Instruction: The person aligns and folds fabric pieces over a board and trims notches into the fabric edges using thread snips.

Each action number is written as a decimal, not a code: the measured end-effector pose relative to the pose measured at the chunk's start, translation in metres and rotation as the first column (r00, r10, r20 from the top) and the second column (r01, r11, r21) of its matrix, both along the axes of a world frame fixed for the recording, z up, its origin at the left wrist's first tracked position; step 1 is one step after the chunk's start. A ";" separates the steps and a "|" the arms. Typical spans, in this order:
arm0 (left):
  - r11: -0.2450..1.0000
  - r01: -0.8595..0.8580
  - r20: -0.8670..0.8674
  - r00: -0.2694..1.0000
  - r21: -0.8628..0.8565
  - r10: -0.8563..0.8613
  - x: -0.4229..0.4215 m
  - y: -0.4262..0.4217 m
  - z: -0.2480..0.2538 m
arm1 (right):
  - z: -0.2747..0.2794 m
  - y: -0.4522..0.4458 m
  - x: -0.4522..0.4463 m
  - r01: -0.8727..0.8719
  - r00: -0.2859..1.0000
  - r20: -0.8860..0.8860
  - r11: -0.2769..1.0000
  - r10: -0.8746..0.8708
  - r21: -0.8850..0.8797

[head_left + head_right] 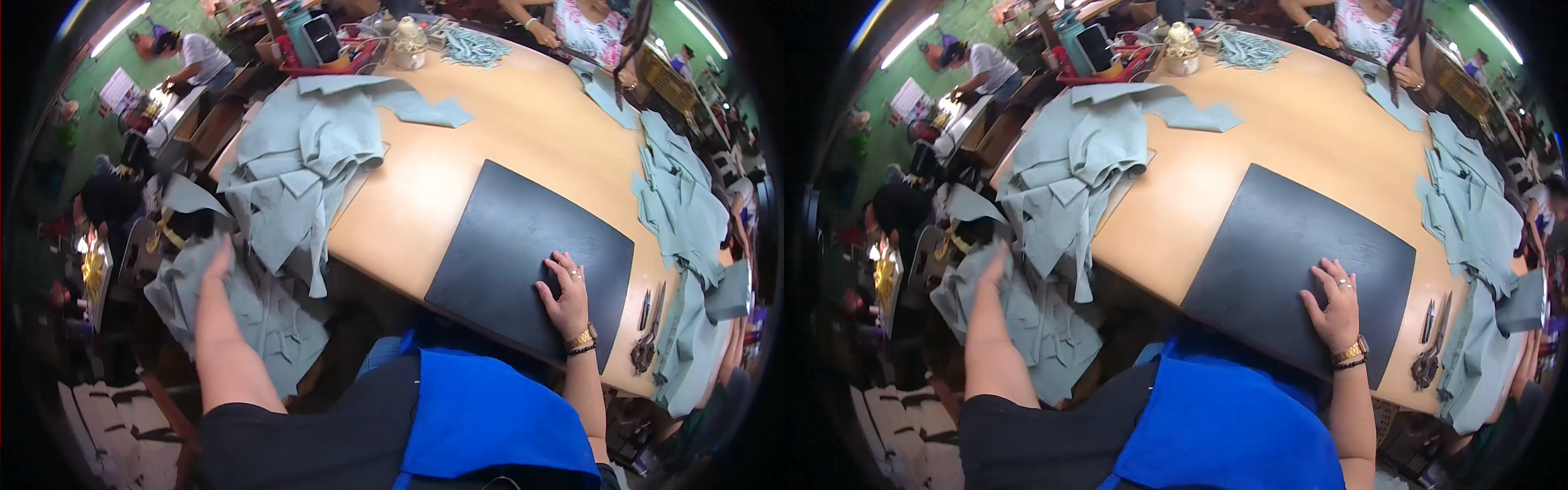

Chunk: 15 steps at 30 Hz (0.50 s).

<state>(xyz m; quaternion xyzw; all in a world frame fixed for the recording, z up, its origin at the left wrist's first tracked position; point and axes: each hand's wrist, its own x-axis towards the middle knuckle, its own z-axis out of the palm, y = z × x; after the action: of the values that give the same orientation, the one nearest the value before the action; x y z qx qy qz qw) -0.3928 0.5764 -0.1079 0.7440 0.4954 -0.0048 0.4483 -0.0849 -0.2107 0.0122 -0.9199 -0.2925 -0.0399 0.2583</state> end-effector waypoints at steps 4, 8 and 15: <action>0.885 -0.421 0.215 0.900 0.197 0.380 0.037 -0.044 -0.030 | 0.001 0.000 0.000 0.021 1.000 0.022 1.000 -0.021 0.003; 0.616 -0.657 0.711 0.670 0.435 0.213 0.097 -0.078 0.031 | 0.001 0.002 -0.001 0.040 0.999 0.025 0.999 -0.040 0.002; 0.599 0.045 0.448 0.620 0.800 -0.644 0.323 -0.211 0.152 | 0.003 0.003 0.002 0.051 0.998 0.029 0.999 -0.051 0.007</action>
<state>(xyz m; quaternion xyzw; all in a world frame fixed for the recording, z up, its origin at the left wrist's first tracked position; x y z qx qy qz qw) -0.0700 0.3649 0.0439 0.8859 0.0738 0.3790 0.2570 -0.0834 -0.2078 0.0149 -0.9255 -0.2725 -0.0609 0.2558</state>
